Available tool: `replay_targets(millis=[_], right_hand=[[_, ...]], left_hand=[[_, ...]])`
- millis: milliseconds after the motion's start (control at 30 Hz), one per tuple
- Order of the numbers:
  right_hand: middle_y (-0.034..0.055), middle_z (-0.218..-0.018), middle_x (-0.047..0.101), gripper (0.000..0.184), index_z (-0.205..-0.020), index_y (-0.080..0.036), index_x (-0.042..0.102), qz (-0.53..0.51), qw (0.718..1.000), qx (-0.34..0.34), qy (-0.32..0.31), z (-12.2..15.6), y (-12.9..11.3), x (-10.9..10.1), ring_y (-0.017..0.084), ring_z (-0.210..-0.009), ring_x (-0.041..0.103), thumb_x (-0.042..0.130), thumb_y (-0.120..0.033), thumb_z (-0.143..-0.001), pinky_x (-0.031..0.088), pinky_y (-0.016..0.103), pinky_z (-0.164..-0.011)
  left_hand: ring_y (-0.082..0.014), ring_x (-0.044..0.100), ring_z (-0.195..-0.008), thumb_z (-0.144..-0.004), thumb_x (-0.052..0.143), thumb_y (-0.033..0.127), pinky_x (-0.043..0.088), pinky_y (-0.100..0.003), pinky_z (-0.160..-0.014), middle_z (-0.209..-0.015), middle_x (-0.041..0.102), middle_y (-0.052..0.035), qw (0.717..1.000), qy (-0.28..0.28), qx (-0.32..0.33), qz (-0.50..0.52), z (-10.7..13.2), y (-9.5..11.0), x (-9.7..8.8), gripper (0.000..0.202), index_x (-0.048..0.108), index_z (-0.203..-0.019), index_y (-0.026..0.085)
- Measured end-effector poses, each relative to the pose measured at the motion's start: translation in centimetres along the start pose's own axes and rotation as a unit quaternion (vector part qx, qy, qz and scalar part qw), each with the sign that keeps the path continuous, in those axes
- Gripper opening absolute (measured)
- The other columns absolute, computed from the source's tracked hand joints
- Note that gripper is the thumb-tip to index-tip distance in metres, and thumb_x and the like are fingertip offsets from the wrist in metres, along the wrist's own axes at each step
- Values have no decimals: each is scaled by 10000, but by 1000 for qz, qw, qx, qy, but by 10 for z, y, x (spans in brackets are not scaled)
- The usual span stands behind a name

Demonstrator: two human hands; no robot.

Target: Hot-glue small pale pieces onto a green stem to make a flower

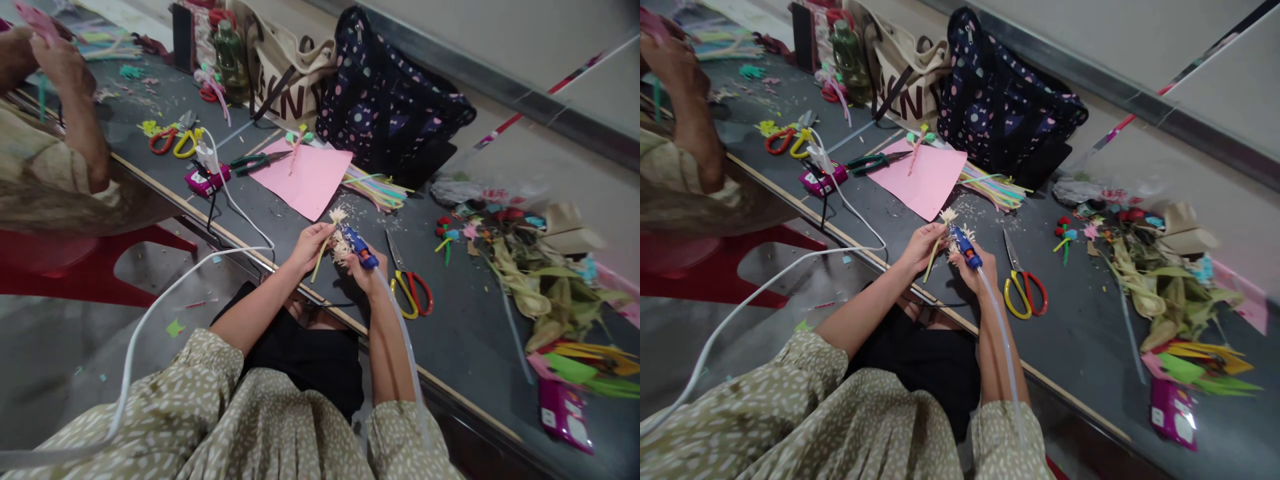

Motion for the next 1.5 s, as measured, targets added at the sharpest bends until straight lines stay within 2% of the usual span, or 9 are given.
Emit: replay_targets(millis=[300, 800, 1500], right_hand=[[26, -644, 638, 422, -887, -205, 647, 29, 1000, 2, 5, -1, -2, -1, 197, -610, 656, 591, -621, -846, 500, 282, -559], [48, -654, 669, 408, -909, -219, 666, 33, 999, -11, -14, -1, -9, 0, 241, -672, 699, 584, -615, -852, 501, 302, -584], [34, -625, 645, 396, -878, -224, 652, 34, 999, -15, -23, -1, -12, 0, 223, -632, 671, 584, -613, -860, 477, 299, -580]], left_hand=[[-35, 506, -484, -540, 931, 380, 494, -191, -590, -564, 557, 59, 1000, -2, -5, -3, 2, 1, 1, 415, 639, -696, 129], [-31, 495, -486, -553, 926, 377, 483, -192, -585, -583, 567, 54, 1000, -5, -1, 1, 1, 1, 1, 407, 640, -697, 126], [-34, 488, -493, -552, 929, 357, 478, -194, -590, -566, 553, 55, 1000, -1, -2, 5, 2, 2, 2, 400, 627, -676, 126]])
Point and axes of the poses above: each hand's wrist, its own z-axis away from the middle knuckle, its own x-axis out of the palm, y = z × x, the point moved 7 cm from there along -z, towards the middle knuckle
